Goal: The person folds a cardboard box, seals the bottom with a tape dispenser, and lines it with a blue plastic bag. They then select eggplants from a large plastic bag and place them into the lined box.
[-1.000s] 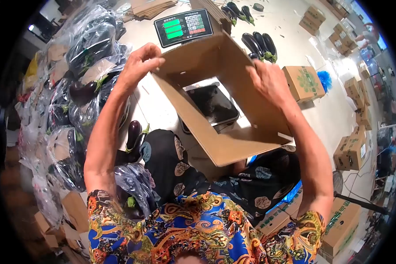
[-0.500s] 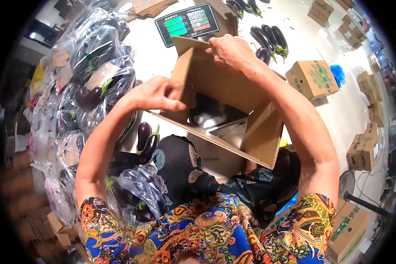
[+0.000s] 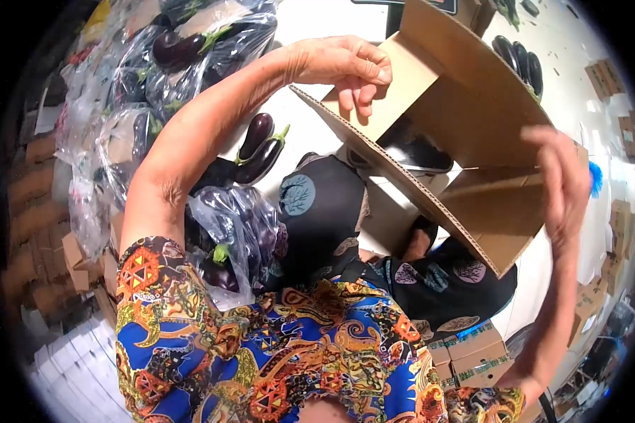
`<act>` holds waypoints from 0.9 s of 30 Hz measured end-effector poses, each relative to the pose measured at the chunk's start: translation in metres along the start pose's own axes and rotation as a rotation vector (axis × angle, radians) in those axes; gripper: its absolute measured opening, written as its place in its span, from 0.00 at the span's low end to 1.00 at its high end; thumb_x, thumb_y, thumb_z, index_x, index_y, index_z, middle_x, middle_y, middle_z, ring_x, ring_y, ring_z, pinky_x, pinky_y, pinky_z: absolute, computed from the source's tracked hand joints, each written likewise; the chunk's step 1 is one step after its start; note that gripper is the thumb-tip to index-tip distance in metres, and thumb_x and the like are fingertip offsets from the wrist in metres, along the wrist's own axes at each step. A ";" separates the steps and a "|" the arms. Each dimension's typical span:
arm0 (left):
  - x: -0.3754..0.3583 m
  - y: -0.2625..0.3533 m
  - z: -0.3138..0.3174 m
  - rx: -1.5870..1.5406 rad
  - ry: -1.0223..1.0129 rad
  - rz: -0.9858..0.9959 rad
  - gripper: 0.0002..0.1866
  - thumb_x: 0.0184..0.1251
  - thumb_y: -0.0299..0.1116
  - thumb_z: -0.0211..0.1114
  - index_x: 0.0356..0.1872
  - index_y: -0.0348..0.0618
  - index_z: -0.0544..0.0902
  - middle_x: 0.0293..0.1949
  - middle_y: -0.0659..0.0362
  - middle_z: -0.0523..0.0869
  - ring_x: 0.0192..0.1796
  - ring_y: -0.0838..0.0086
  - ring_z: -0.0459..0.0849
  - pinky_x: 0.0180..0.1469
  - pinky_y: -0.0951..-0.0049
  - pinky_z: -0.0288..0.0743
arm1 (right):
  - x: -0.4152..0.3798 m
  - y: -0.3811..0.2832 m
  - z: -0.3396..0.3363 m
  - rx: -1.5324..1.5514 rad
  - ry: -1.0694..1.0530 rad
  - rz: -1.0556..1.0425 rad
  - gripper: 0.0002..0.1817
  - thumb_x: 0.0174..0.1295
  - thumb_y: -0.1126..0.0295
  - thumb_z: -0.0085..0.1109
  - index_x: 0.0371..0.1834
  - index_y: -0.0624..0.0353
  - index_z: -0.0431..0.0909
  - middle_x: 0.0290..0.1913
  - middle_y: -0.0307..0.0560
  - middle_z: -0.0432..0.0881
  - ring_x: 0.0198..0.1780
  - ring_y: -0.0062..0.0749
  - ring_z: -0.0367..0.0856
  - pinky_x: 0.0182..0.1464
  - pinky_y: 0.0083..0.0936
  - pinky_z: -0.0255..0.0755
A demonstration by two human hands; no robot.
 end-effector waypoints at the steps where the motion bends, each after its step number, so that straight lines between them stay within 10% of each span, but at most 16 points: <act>1: -0.001 -0.003 0.001 -0.038 0.008 0.009 0.14 0.76 0.40 0.54 0.40 0.37 0.76 0.23 0.58 0.82 0.36 0.64 0.91 0.29 0.73 0.86 | -0.014 0.004 0.004 0.066 -0.015 0.055 0.15 0.74 0.66 0.45 0.45 0.63 0.82 0.43 0.49 0.85 0.47 0.33 0.82 0.55 0.24 0.71; 5: -0.009 -0.001 0.006 -0.012 0.084 0.046 0.23 0.75 0.49 0.54 0.50 0.34 0.77 0.26 0.55 0.84 0.36 0.62 0.90 0.31 0.72 0.86 | 0.016 -0.010 0.037 0.213 0.192 0.002 0.14 0.70 0.71 0.46 0.51 0.61 0.81 0.52 0.51 0.84 0.55 0.39 0.81 0.61 0.30 0.70; 10: -0.025 -0.019 0.000 -0.388 0.180 0.162 0.34 0.74 0.61 0.49 0.57 0.33 0.74 0.40 0.46 0.85 0.51 0.57 0.87 0.52 0.62 0.83 | 0.041 -0.008 0.174 -0.130 -0.090 -0.328 0.34 0.65 0.59 0.58 0.75 0.49 0.62 0.76 0.45 0.60 0.74 0.45 0.60 0.68 0.39 0.61; 12: -0.063 -0.004 0.017 -0.396 0.366 0.344 0.41 0.74 0.67 0.39 0.64 0.34 0.70 0.56 0.45 0.80 0.59 0.55 0.81 0.60 0.59 0.75 | 0.040 -0.006 0.172 -0.153 -0.130 -0.343 0.35 0.64 0.60 0.58 0.75 0.49 0.60 0.77 0.45 0.58 0.75 0.44 0.58 0.68 0.38 0.62; 19: -0.049 0.015 0.030 0.417 0.874 0.497 0.33 0.77 0.53 0.47 0.71 0.37 0.63 0.60 0.47 0.80 0.62 0.64 0.78 0.62 0.69 0.70 | 0.043 -0.008 0.170 -0.124 -0.113 -0.350 0.28 0.66 0.61 0.55 0.69 0.55 0.68 0.72 0.51 0.66 0.71 0.46 0.65 0.65 0.38 0.64; 24: 0.000 -0.025 0.004 0.329 0.838 0.171 0.41 0.75 0.59 0.47 0.75 0.36 0.53 0.67 0.38 0.70 0.64 0.56 0.77 0.66 0.63 0.67 | 0.045 0.010 0.096 -0.072 0.209 -0.352 0.20 0.59 0.73 0.61 0.57 0.59 0.78 0.64 0.52 0.76 0.63 0.46 0.75 0.65 0.37 0.67; 27: -0.002 -0.038 0.007 0.213 0.719 0.065 0.46 0.73 0.66 0.43 0.76 0.35 0.51 0.68 0.41 0.69 0.63 0.60 0.77 0.65 0.63 0.66 | 0.037 -0.001 0.030 -0.562 0.381 -0.331 0.22 0.59 0.72 0.64 0.58 0.59 0.77 0.65 0.52 0.75 0.59 0.47 0.78 0.56 0.38 0.74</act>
Point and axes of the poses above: each hand's wrist, its own x-axis towards the middle knuckle, its own z-axis out of the palm, y = z × x, the point moved 4 cm from there along x, towards the middle knuckle
